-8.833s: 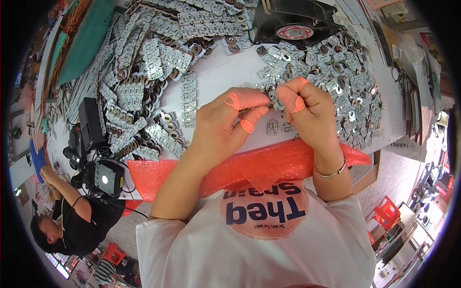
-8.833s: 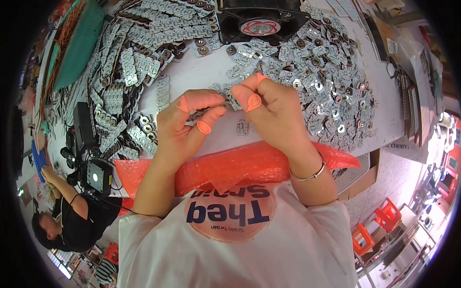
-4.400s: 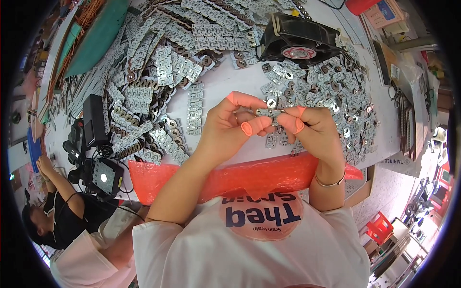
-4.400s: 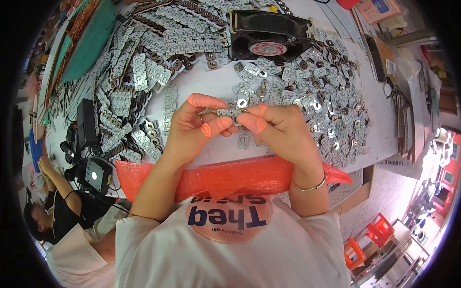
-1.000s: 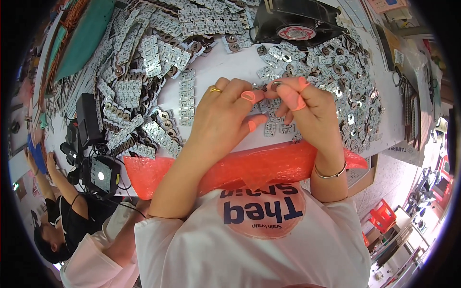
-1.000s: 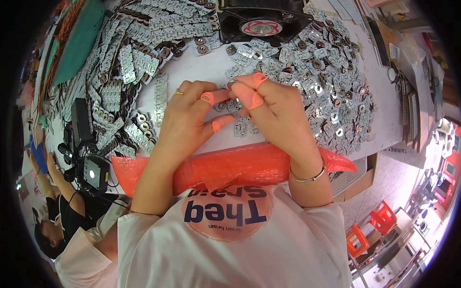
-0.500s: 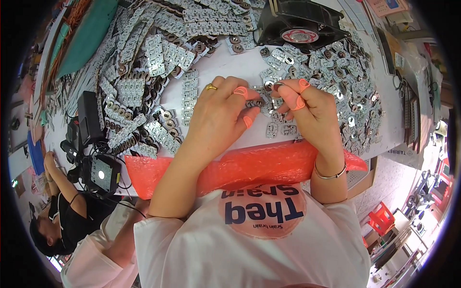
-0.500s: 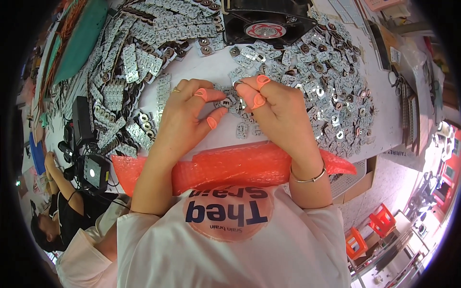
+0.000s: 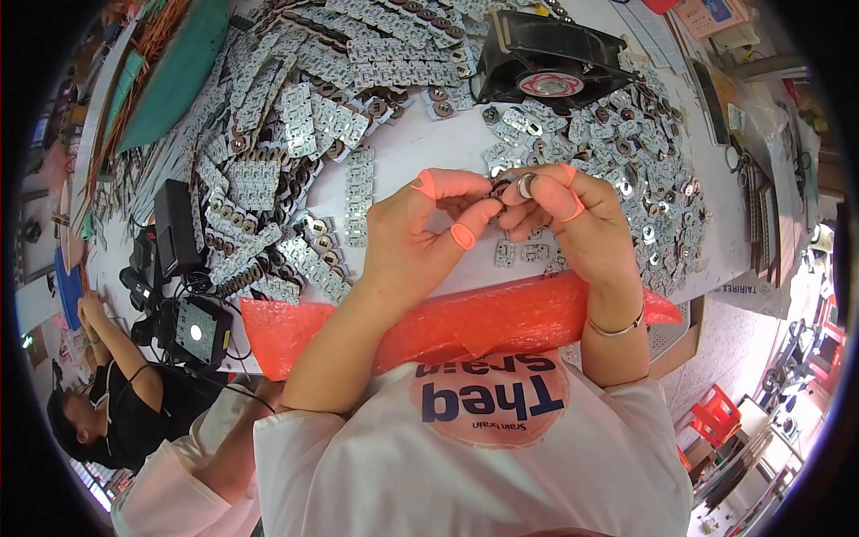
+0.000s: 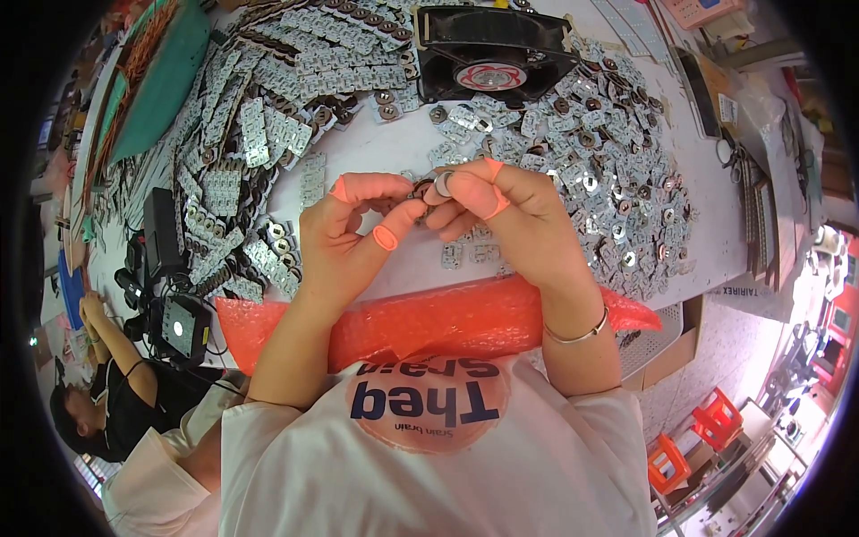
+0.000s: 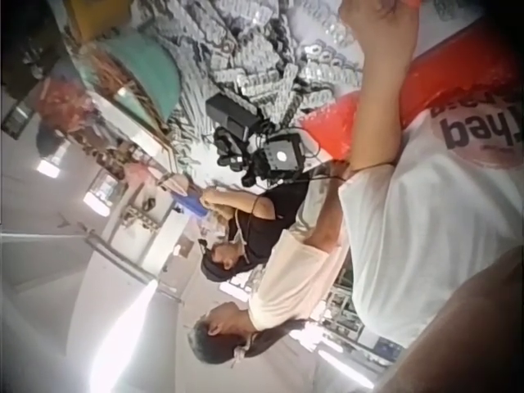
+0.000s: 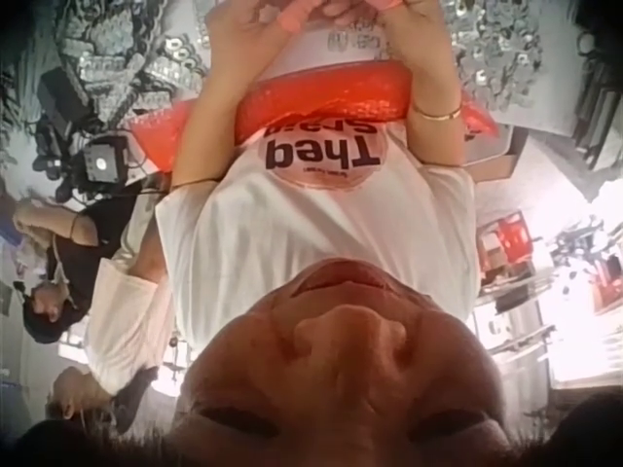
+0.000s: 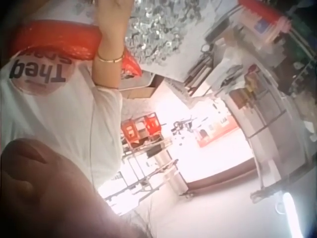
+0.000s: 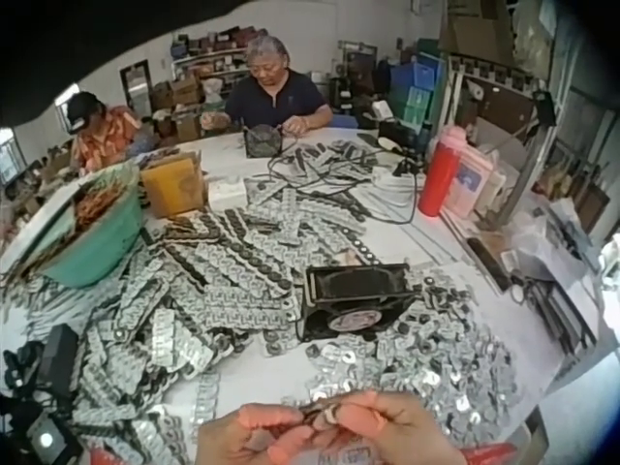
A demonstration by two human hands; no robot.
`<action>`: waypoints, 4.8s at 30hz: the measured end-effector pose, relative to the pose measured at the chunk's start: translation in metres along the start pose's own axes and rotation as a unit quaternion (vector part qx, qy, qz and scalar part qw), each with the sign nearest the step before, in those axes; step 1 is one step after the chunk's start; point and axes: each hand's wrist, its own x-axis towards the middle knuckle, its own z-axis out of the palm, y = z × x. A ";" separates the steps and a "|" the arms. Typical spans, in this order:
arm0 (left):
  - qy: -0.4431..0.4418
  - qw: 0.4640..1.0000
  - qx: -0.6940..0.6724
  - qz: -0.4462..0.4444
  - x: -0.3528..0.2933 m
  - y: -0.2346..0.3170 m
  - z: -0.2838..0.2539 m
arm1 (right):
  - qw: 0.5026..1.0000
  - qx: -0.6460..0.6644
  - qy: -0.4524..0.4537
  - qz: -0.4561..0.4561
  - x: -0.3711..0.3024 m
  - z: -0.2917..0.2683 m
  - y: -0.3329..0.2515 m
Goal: The recorder is manually assembling small metal parts at a workstation.
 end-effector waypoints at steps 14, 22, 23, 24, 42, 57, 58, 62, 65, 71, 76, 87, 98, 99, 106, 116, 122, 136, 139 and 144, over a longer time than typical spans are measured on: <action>-0.021 0.932 -0.314 -0.179 0.003 0.003 -0.009 | 0.992 0.107 -0.008 0.061 0.002 0.002 -0.003; -0.027 0.986 -0.165 -0.014 0.002 -0.005 -0.010 | 0.997 0.081 -0.001 -0.005 0.003 0.003 0.007; -0.043 0.992 -0.118 0.001 0.002 -0.005 -0.011 | 0.997 -0.024 0.004 -0.068 0.002 0.003 0.008; -0.043 0.992 -0.118 0.000 0.002 -0.004 -0.010 | 0.997 -0.024 0.004 -0.068 0.002 0.003 0.007; 0.004 0.919 0.181 0.349 0.010 0.003 -0.015 | 0.924 -0.202 -0.035 -0.323 0.007 0.000 -0.002; -0.083 0.907 0.412 0.014 0.002 0.027 -0.059 | 0.871 -0.449 0.103 -0.167 -0.001 -0.014 -0.013; -0.084 0.872 0.481 -0.046 0.001 0.029 -0.065 | 0.877 -0.431 0.134 -0.167 0.000 -0.013 -0.015; -0.084 0.833 0.533 -0.121 0.002 0.019 -0.070 | 0.973 -0.206 -0.045 -0.090 -0.002 0.007 -0.002; -0.040 0.853 0.513 -0.087 0.001 0.005 -0.066 | 0.972 -0.198 -0.110 -0.062 0.001 0.026 0.015; -0.083 0.942 0.297 -0.135 0.002 0.005 -0.063 | 0.954 -0.279 -0.107 -0.007 0.005 0.009 0.008; -0.130 0.963 0.230 -0.048 0.005 0.015 -0.066 | 0.952 -0.284 -0.110 -0.024 0.004 0.001 0.010; -0.190 0.890 0.402 0.094 0.011 0.005 -0.038 | 0.976 -0.216 -0.036 0.023 0.002 0.001 0.003; -0.132 0.990 0.056 0.003 0.004 0.000 -0.021 | 0.968 -0.238 -0.028 -0.078 0.000 0.001 0.005; -0.133 0.990 0.056 0.003 0.004 0.001 -0.022 | 0.968 -0.238 -0.027 -0.077 0.000 0.001 0.004; -0.218 0.968 0.063 -0.109 0.009 0.011 -0.036 | 0.961 -0.257 -0.056 -0.091 0.001 0.001 -0.001; -0.280 0.949 0.077 -0.127 0.008 0.008 -0.045 | 0.927 -0.310 -0.156 -0.142 0.005 -0.004 0.001; -0.293 0.944 -0.022 -0.152 0.004 0.002 -0.045 | 0.937 -0.292 -0.170 -0.094 0.002 0.002 0.004; -0.129 0.985 0.094 0.063 0.006 0.010 -0.029 | 0.958 -0.259 0.011 -0.122 -0.002 0.011 0.011; -0.126 0.977 0.149 0.087 0.006 0.004 -0.028 | 0.943 -0.289 0.009 -0.162 -0.002 0.013 0.011; -0.096 0.976 0.176 0.080 0.004 0.004 -0.020 | 0.954 -0.264 0.049 -0.132 -0.002 0.012 0.014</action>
